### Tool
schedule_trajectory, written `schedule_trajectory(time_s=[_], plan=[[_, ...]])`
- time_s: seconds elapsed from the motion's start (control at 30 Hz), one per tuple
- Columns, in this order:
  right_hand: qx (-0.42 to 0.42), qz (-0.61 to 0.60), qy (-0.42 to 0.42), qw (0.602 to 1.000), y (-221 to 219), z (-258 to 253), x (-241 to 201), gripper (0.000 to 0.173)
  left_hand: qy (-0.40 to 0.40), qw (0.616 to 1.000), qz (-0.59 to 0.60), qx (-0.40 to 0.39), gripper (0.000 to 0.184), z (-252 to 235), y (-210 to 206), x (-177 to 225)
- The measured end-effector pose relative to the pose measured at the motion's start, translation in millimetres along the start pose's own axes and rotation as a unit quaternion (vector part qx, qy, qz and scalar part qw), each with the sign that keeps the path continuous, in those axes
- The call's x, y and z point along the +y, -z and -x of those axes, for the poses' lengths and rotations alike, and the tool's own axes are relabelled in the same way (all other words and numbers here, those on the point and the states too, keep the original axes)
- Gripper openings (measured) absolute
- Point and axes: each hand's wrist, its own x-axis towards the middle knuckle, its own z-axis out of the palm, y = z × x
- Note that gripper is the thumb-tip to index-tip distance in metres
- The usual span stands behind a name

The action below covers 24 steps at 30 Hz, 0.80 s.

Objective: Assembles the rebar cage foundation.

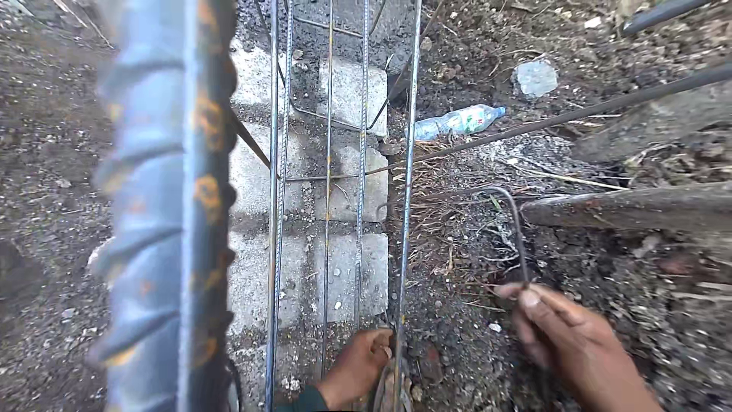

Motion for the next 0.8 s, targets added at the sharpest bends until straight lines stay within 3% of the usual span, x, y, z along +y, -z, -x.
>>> schedule_trajectory(time_s=[0.13,0.23,0.33,0.4,0.47,0.5,0.57,0.67,0.8], plan=[[-0.129,0.023,-0.054,0.990,-70,29,26,0.034,-0.030,0.977,0.213,0.001,0.049,10,24,22],[-0.193,0.032,-0.085,0.977,-127,42,64,0.057,-0.084,0.961,0.263,0.001,0.065,18,39,38],[-0.286,0.073,-0.113,0.949,-153,50,82,0.077,-0.101,0.967,0.211,0.104,0.035,13,42,39],[-0.324,0.115,-0.115,0.932,-152,44,81,0.070,-0.080,0.960,0.207,0.170,0.023,6,40,36],[-0.214,0.157,-0.079,0.961,-140,32,89,0.046,-0.049,0.959,0.223,0.169,0.022,4,42,35],[-0.137,0.181,-0.067,0.972,-130,20,102,0.043,-0.037,0.958,0.230,0.167,0.022,5,43,32],[-0.029,0.226,-0.115,0.967,-104,-15,123,0.056,-0.033,0.957,0.236,0.168,0.020,3,45,26],[-0.016,0.250,-0.202,0.947,-73,-67,172,0.072,-0.045,0.955,0.245,0.162,0.019,1,46,19],[-0.028,0.151,-0.225,0.962,-84,-78,213,0.061,-0.038,0.959,0.232,0.157,0.019,3,49,19]])
